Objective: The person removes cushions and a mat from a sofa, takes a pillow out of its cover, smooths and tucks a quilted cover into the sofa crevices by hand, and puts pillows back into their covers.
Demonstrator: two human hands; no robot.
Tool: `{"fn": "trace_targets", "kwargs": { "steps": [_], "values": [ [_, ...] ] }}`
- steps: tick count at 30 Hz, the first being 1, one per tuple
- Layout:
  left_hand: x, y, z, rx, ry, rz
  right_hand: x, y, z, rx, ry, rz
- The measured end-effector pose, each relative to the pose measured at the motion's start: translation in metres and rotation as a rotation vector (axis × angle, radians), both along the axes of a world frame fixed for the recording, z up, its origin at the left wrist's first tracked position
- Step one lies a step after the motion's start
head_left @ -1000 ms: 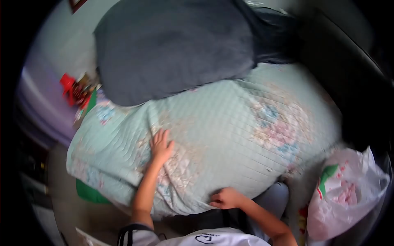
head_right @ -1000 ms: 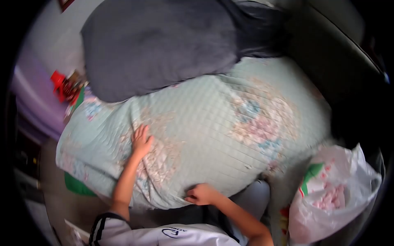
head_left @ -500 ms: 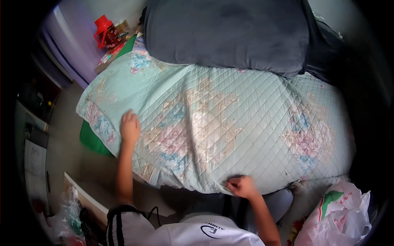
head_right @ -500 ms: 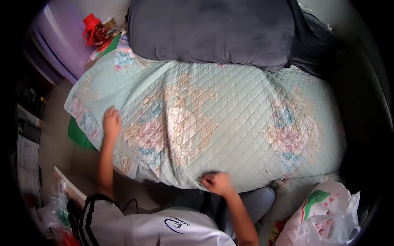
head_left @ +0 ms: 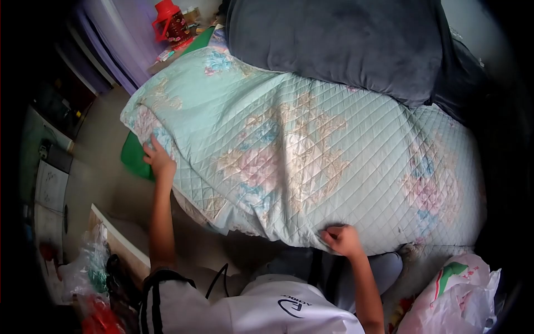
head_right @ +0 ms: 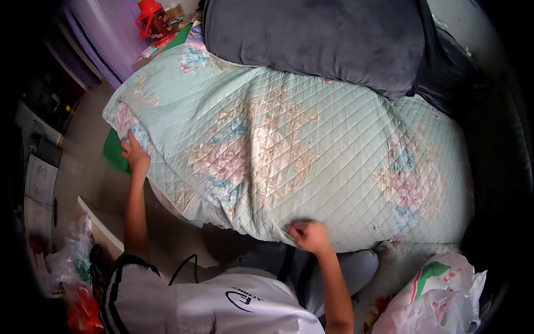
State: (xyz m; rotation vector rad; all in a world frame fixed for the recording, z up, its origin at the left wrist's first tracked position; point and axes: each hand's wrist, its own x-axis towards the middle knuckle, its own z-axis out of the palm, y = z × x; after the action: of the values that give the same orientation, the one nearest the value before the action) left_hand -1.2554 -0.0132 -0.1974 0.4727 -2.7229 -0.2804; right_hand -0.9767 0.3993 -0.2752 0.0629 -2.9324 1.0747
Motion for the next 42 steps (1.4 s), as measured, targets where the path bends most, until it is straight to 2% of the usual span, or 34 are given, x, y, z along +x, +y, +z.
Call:
{"fn": "trace_targets", "kwargs": {
  "steps": [2,3,4,6,7,9,11,12,14,15,17,18,20,22,23,24,27,31,33,34,36,37,38,40,41,42],
  "values": [
    [-0.005,-0.009,0.010,0.035,0.062,-0.096,0.001,-0.003,0.000,-0.026,0.019,-0.016],
    [-0.018,-0.040,0.005,0.034,0.064,-0.096,0.002,-0.004,0.000,-0.045,0.036,-0.040],
    [-0.036,-0.082,0.000,-0.102,0.149,-0.213,0.004,-0.004,0.002,-0.041,0.038,-0.041],
    [-0.058,-0.166,0.003,-0.260,0.287,-0.247,0.008,-0.006,0.008,0.048,0.019,-0.078],
    [-0.055,-0.189,0.025,-0.289,0.343,-0.165,0.009,-0.005,0.005,0.047,0.025,-0.073],
    [-0.016,-0.192,0.092,-0.519,0.308,0.110,0.010,-0.009,-0.003,0.000,0.067,-0.117],
    [0.015,-0.184,0.132,-0.549,0.261,0.235,0.010,-0.010,-0.005,-0.005,0.083,-0.123],
    [0.013,-0.211,0.128,-0.557,0.261,0.236,0.011,-0.010,-0.006,0.003,0.092,-0.136],
    [-0.003,-0.298,0.104,-0.512,0.110,0.450,0.012,-0.012,-0.003,0.009,0.101,-0.148],
    [-0.007,-0.322,0.089,-0.515,0.113,0.450,0.012,-0.012,-0.002,0.021,0.115,-0.162],
    [-0.015,-0.346,0.062,-0.408,0.363,0.666,0.012,-0.013,-0.002,0.017,0.125,-0.162],
    [-0.019,-0.345,0.056,-0.455,0.178,0.658,0.012,-0.013,-0.002,0.018,0.132,-0.161],
    [0.029,-0.184,0.100,-0.783,-0.198,0.396,0.013,-0.013,-0.006,0.038,0.131,-0.184],
    [-0.062,-0.296,0.014,-0.461,0.026,-0.030,0.015,-0.014,-0.007,0.063,0.123,-0.198],
    [-0.071,-0.275,0.001,-0.231,-0.007,-0.102,0.016,-0.016,-0.006,0.071,0.140,-0.222],
    [-0.078,-0.252,-0.010,0.002,-0.035,-0.151,0.017,-0.018,-0.006,0.078,0.156,-0.244],
    [-0.063,-0.175,-0.007,-0.063,-0.003,-0.004,0.020,-0.020,-0.008,0.050,0.146,-0.284],
    [-0.071,-0.141,-0.006,-0.094,0.085,0.093,0.031,-0.024,-0.005,0.106,0.136,-0.329],
    [-0.055,-0.094,0.012,-0.456,0.427,-0.256,0.030,-0.028,-0.004,0.084,0.185,-0.372],
    [-0.056,-0.073,0.013,-0.452,0.438,-0.261,0.028,-0.030,-0.003,0.049,0.233,-0.403],
    [-0.058,-0.031,0.013,-0.439,0.350,-0.593,0.017,-0.031,0.010,0.046,0.211,-0.442],
    [-0.061,-0.009,0.008,-0.432,0.328,-0.659,0.009,-0.030,0.017,0.041,0.178,-0.475],
    [-0.068,0.009,-0.008,-0.335,0.227,-0.683,-0.002,-0.027,0.022,0.045,0.184,-0.479],
    [-0.084,0.044,-0.049,-0.179,0.203,-0.761,-0.033,-0.020,0.034,0.170,0.308,-0.323],
    [-0.093,0.061,-0.073,-0.122,0.211,-0.771,-0.049,-0.018,0.035,0.174,0.312,-0.328],
    [-0.097,0.081,-0.085,-0.014,0.024,-0.718,-0.067,-0.017,0.033,0.179,0.321,-0.265]
  ]
}}
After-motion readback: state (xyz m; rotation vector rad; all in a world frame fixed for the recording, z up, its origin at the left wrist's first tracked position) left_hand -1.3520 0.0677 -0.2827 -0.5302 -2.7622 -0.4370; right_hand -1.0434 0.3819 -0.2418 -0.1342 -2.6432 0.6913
